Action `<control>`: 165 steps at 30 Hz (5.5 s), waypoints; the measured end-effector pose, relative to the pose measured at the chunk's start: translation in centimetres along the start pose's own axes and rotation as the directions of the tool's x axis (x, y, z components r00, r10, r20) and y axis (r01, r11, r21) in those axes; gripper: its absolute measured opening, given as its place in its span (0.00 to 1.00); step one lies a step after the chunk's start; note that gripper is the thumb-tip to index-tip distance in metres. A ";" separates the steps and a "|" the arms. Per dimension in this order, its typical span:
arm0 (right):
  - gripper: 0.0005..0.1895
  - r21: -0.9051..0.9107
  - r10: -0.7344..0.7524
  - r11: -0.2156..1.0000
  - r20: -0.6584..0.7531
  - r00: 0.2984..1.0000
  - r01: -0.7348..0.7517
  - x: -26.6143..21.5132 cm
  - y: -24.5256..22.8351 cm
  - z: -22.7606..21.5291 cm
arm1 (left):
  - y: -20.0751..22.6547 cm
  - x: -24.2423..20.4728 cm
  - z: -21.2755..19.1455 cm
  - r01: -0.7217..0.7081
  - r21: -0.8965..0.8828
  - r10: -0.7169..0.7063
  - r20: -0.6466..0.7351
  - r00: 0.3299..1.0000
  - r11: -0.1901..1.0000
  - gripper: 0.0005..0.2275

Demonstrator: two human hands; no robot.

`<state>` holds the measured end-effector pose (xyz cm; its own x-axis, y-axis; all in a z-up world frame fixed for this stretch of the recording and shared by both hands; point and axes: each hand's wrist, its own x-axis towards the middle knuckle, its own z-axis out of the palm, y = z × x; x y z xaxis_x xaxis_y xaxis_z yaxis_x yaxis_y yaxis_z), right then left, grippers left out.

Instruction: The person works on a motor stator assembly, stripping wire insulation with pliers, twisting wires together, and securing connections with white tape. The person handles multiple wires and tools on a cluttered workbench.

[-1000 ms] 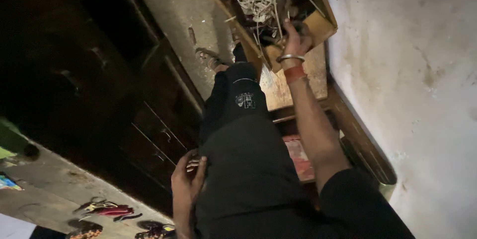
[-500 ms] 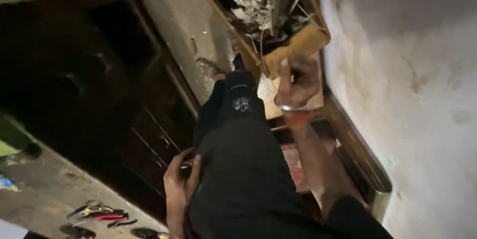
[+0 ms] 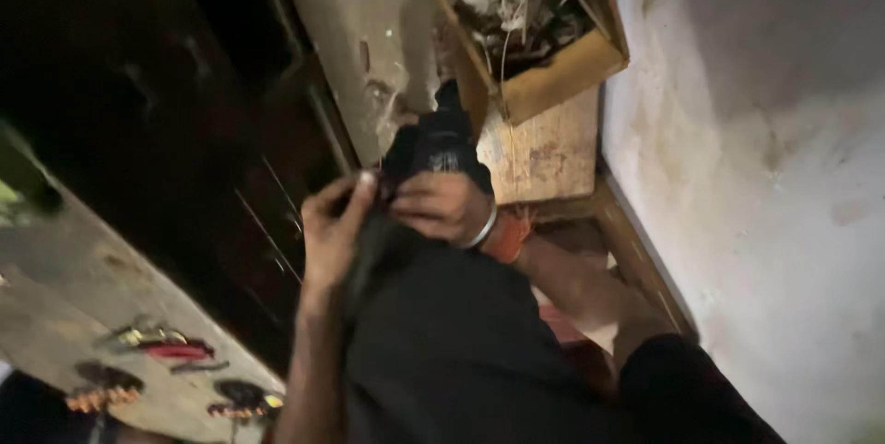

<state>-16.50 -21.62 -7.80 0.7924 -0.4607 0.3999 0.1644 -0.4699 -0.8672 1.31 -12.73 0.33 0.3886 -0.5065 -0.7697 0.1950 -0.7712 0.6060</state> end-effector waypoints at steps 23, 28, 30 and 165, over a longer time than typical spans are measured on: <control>0.09 0.003 0.808 0.581 -0.123 0.576 -0.814 -1.4 2.7 -1.9 | -3.4 -2.5 -13.5 -0.521 -0.698 0.247 -0.462 0.852 0.492 0.06; 0.11 0.362 0.747 0.664 -0.314 0.585 -0.654 0.7 7.5 -4.2 | -3.8 -4.9 -11.8 -0.324 -0.926 0.090 -0.312 0.946 0.194 0.04; 0.10 0.516 0.752 0.603 -0.114 0.649 -0.608 2.1 4.5 -3.0 | -3.6 -6.2 -10.8 -0.265 -0.962 0.061 -0.261 0.963 0.071 0.03; 0.14 0.031 -0.352 0.609 0.906 -0.236 -0.792 -3.1 -46.6 55.2 | -45.4 -51.1 -13.2 -0.941 -0.294 -0.225 -0.918 0.327 -0.166 0.13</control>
<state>5.82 43.25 15.02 0.2877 0.9560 -0.0577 -0.5098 0.1018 -0.8542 -15.53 53.25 14.76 0.9099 0.3617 -0.2031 -0.1331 0.7183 0.6829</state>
